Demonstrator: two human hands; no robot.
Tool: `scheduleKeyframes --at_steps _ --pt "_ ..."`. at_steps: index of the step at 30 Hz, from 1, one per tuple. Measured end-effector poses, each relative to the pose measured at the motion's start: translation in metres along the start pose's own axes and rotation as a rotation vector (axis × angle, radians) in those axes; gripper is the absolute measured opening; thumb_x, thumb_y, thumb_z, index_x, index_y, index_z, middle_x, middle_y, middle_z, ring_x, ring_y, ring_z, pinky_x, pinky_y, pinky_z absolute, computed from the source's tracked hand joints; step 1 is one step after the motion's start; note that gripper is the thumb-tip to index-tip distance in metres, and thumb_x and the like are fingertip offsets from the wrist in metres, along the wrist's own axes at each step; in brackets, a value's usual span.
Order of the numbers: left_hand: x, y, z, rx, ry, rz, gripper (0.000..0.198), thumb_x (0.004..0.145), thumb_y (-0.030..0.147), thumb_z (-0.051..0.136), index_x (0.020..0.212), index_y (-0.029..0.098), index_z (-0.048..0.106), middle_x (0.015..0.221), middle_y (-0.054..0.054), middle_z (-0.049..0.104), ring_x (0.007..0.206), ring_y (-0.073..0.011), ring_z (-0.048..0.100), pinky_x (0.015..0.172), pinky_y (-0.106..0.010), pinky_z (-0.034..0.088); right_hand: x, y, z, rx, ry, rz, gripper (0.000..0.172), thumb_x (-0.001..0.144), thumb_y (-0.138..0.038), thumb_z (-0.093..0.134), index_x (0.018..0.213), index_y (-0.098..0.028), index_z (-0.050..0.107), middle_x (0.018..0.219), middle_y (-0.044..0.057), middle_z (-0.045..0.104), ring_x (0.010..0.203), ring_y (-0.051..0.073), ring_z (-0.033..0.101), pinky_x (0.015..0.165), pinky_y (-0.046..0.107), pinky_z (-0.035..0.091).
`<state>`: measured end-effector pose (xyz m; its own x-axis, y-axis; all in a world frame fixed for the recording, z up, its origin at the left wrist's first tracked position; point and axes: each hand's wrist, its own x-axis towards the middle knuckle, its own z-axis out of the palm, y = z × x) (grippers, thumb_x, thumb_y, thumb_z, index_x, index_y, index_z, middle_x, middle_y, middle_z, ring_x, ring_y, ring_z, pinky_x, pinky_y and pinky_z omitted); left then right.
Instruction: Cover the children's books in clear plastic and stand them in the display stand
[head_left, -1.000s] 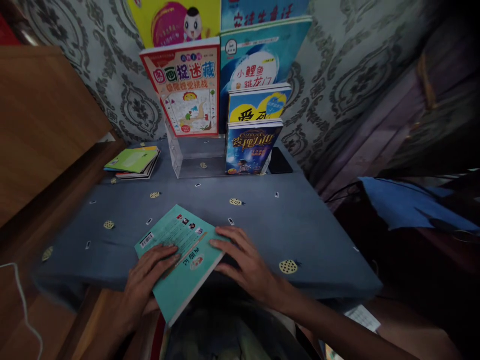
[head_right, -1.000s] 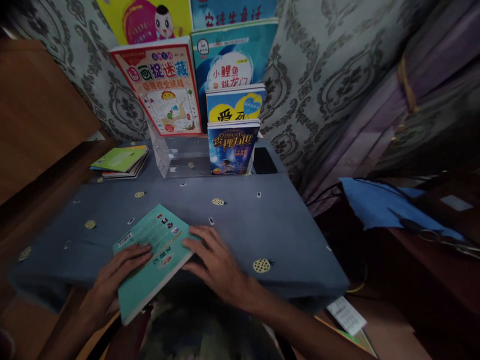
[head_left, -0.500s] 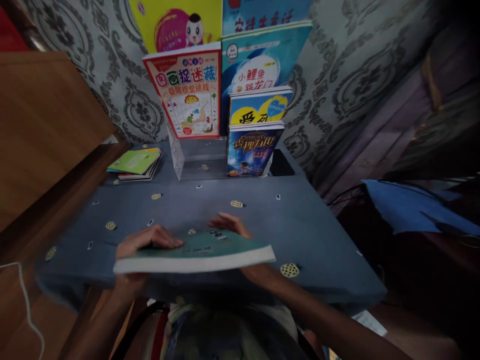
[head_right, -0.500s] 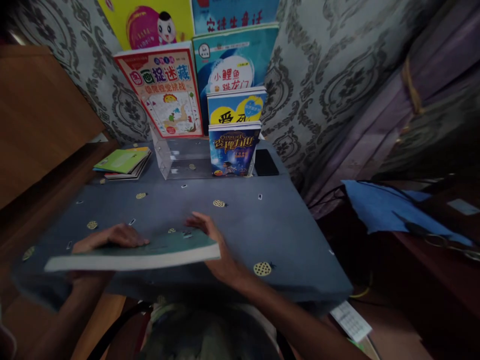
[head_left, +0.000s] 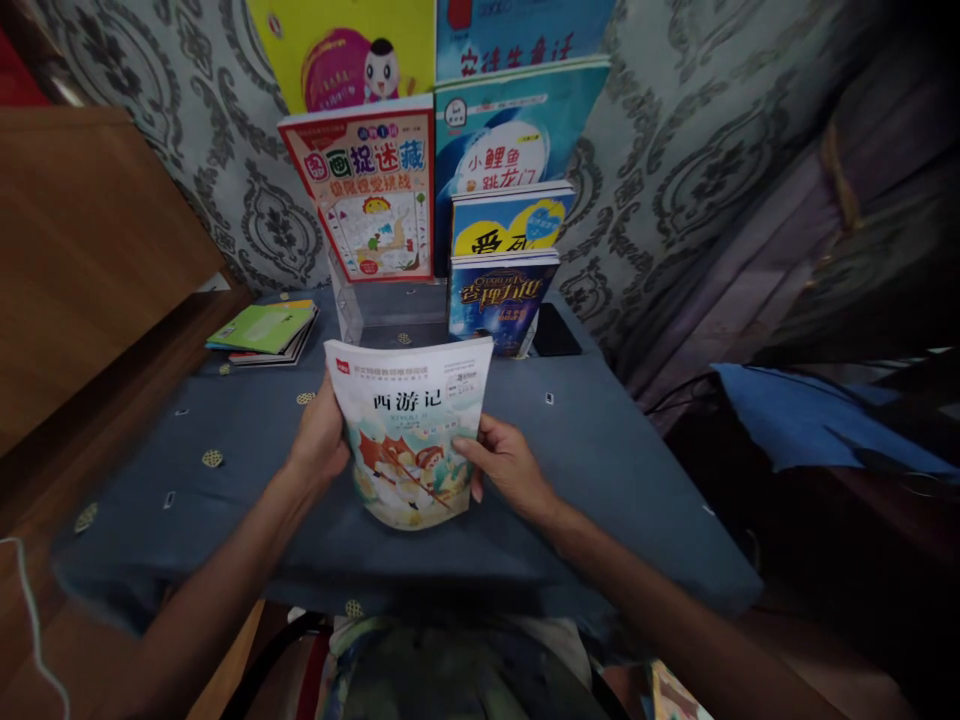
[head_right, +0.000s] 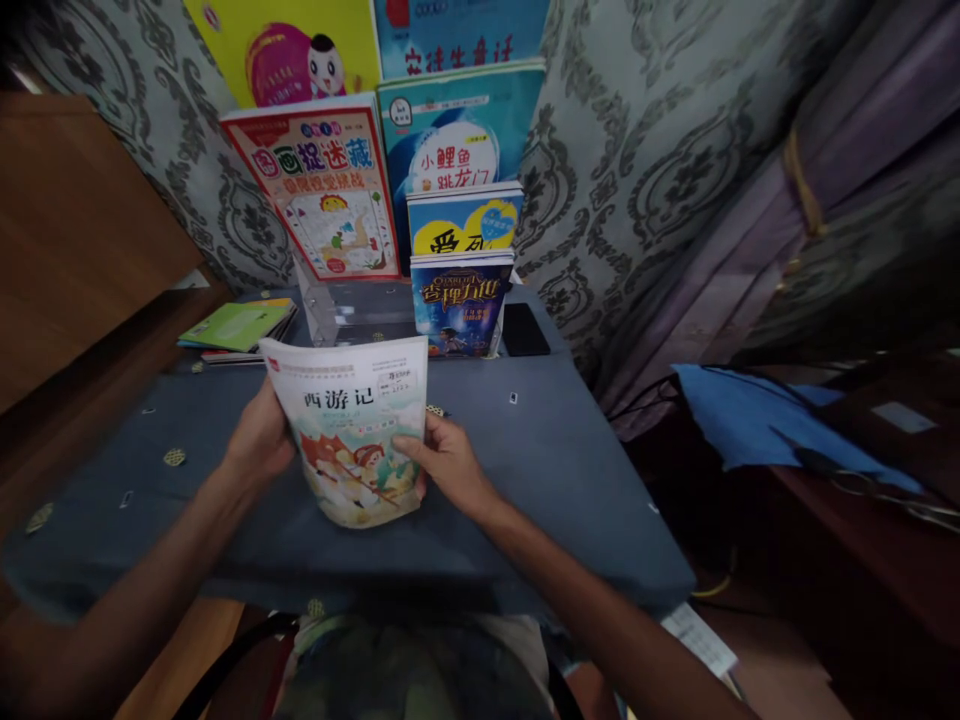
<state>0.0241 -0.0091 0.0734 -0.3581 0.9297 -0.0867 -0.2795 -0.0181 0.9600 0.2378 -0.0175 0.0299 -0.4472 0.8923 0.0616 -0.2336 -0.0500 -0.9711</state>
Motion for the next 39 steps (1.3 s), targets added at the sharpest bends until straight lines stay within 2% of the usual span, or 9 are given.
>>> scheduleKeyframes --at_steps 4,7,11,14,18,21,25,28,39 --pt "0.019 -0.011 0.007 -0.092 0.09 -0.245 0.045 0.094 0.057 0.055 0.102 0.016 0.07 0.106 -0.01 0.078 0.102 -0.0278 0.074 0.093 -0.044 0.06 0.016 0.004 -0.007 0.04 0.018 0.109 0.049 0.072 -0.058 0.079 0.098 -0.017 0.067 0.075 0.001 0.071 0.044 0.008 0.053 0.029 0.017 0.04" --pt "0.034 -0.024 0.004 -0.137 0.055 -0.261 0.049 0.098 0.059 0.045 0.106 0.017 0.069 0.11 -0.012 0.077 0.11 -0.0286 0.071 0.096 -0.045 0.058 0.028 0.011 -0.014 0.044 0.035 0.173 0.053 0.069 -0.059 0.081 0.098 -0.017 0.066 0.071 0.0 0.069 0.044 0.008 0.052 0.029 0.017 0.037" --pt "0.048 -0.043 -0.005 -0.047 0.034 -0.253 0.051 0.097 0.062 0.042 0.109 0.018 0.064 0.103 -0.013 0.076 0.104 -0.0301 0.072 0.09 -0.047 0.059 0.039 0.019 -0.026 -0.04 0.033 0.233 0.051 0.074 -0.058 0.076 0.104 -0.018 0.065 0.075 0.003 0.072 0.049 0.013 0.058 0.033 0.02 0.039" --pt "0.05 -0.052 -0.016 0.355 0.014 -0.085 0.044 0.094 0.053 0.053 0.122 0.019 0.055 0.099 -0.01 0.074 0.097 -0.0292 0.072 0.09 -0.048 0.057 0.042 0.02 -0.039 -0.415 0.038 0.205 0.039 0.084 -0.05 0.068 0.105 -0.018 0.067 0.08 0.006 0.074 0.06 0.019 0.065 0.043 0.025 0.045" --pt "0.046 -0.055 -0.028 1.096 -0.017 0.395 0.051 0.088 0.031 0.06 0.133 0.013 0.045 0.119 -0.017 0.064 0.115 -0.0329 0.063 0.101 -0.052 0.049 0.042 0.018 -0.053 -1.106 0.169 0.087 0.024 0.09 -0.032 0.064 0.109 -0.019 0.072 0.084 0.007 0.075 0.077 0.024 0.069 0.064 0.03 0.049" --pt "0.044 -0.055 -0.028 1.43 -0.063 0.546 0.041 0.092 0.024 0.05 0.131 0.012 0.048 0.128 -0.019 0.059 0.123 -0.0353 0.056 0.103 -0.054 0.046 0.044 0.021 -0.057 -1.218 0.155 0.054 0.024 0.093 -0.03 0.06 0.112 -0.021 0.071 0.094 0.007 0.076 0.084 0.024 0.069 0.072 0.032 0.05" --pt "0.046 -0.06 -0.019 1.582 -0.174 0.57 0.035 0.096 0.02 0.042 0.128 0.012 0.053 0.131 -0.018 0.061 0.124 -0.0329 0.056 0.101 -0.049 0.047 0.052 0.032 -0.057 -1.251 0.145 -0.127 0.029 0.093 -0.025 0.057 0.119 -0.018 0.067 0.114 0.011 0.071 0.105 0.026 0.064 0.088 0.036 0.049" --pt "0.048 -0.063 -0.015 1.643 -0.19 0.604 0.034 0.097 0.019 0.04 0.126 0.012 0.057 0.14 -0.02 0.057 0.132 -0.0338 0.051 0.102 -0.051 0.046 0.062 0.04 -0.059 -1.233 0.107 -0.213 0.035 0.094 -0.024 0.054 0.126 -0.016 0.064 0.122 0.013 0.068 0.112 0.028 0.061 0.098 0.041 0.046" --pt "0.058 -0.073 -0.006 1.576 -0.289 0.756 0.031 0.098 0.015 0.038 0.118 0.012 0.062 0.129 -0.018 0.064 0.122 -0.0278 0.06 0.107 -0.044 0.047 0.068 0.048 -0.06 -1.206 0.137 -0.219 0.04 0.096 -0.024 0.047 0.133 -0.017 0.063 0.135 0.015 0.064 0.126 0.03 0.054 0.103 0.048 0.042"
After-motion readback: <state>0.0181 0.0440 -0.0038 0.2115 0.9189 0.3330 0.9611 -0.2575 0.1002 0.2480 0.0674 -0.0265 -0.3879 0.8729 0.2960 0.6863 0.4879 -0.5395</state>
